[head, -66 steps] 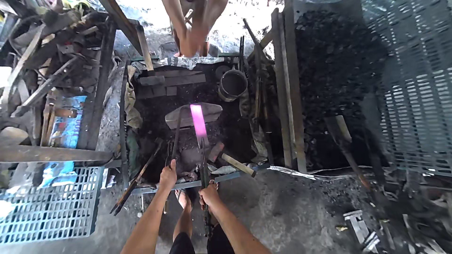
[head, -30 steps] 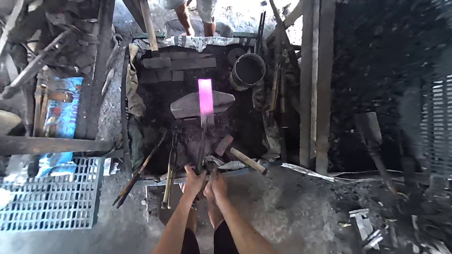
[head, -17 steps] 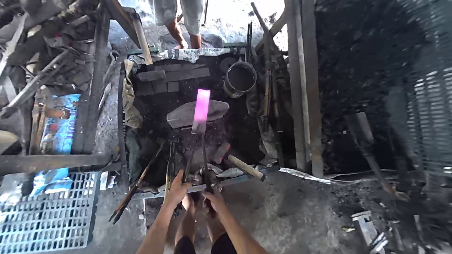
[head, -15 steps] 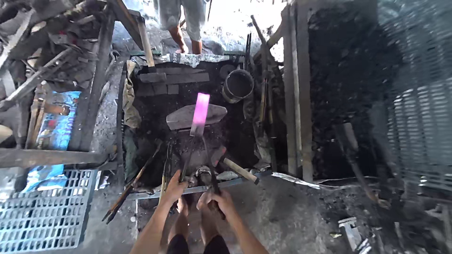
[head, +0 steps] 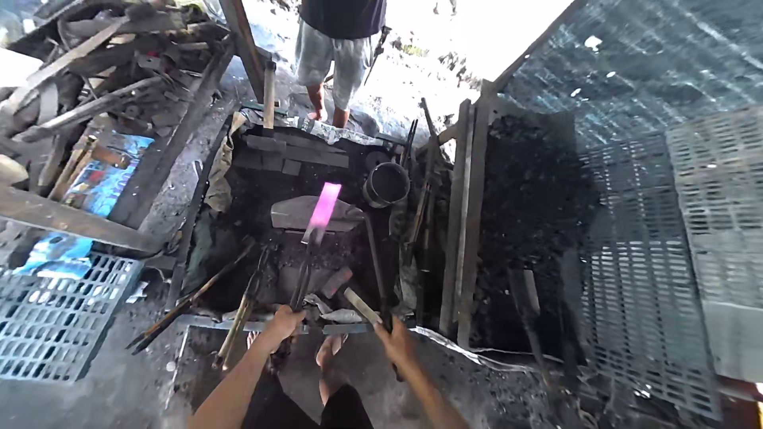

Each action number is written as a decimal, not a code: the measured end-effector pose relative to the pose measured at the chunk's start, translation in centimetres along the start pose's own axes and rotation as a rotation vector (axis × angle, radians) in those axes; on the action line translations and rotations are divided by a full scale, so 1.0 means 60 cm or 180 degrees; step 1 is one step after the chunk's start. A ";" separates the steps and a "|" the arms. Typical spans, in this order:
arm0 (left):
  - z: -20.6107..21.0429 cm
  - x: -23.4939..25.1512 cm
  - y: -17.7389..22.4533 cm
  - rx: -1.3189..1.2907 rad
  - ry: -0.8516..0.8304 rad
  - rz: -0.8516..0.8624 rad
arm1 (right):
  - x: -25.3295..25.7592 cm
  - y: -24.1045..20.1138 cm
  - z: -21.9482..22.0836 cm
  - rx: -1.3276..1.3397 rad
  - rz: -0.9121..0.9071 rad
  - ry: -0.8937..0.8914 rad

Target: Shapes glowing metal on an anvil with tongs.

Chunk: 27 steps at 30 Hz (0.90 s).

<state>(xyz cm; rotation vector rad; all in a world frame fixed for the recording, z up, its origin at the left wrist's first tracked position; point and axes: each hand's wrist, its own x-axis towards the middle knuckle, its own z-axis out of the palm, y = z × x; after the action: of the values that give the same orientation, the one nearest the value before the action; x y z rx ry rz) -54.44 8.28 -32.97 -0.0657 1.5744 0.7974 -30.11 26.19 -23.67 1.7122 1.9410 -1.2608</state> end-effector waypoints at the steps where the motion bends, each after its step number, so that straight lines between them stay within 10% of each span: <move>1: 0.016 -0.002 -0.002 -0.0128 -0.0008 -0.0035 | 0.026 -0.006 -0.006 -0.0092 -0.0060 -0.0080; 12: 0.157 0.003 0.017 0.0204 0.0639 0.0020 | 0.132 0.013 -0.029 -0.0155 -0.0230 -0.0583; 27: 0.166 0.013 0.019 0.0082 0.0569 -0.0073 | 0.132 0.012 -0.010 -0.0116 -0.0003 -0.0648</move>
<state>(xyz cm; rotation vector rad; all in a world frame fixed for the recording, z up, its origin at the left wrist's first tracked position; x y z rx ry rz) -46.62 14.60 -32.67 -0.1392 1.7490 0.7698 -31.40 31.94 -29.04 1.5014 1.8355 -1.3348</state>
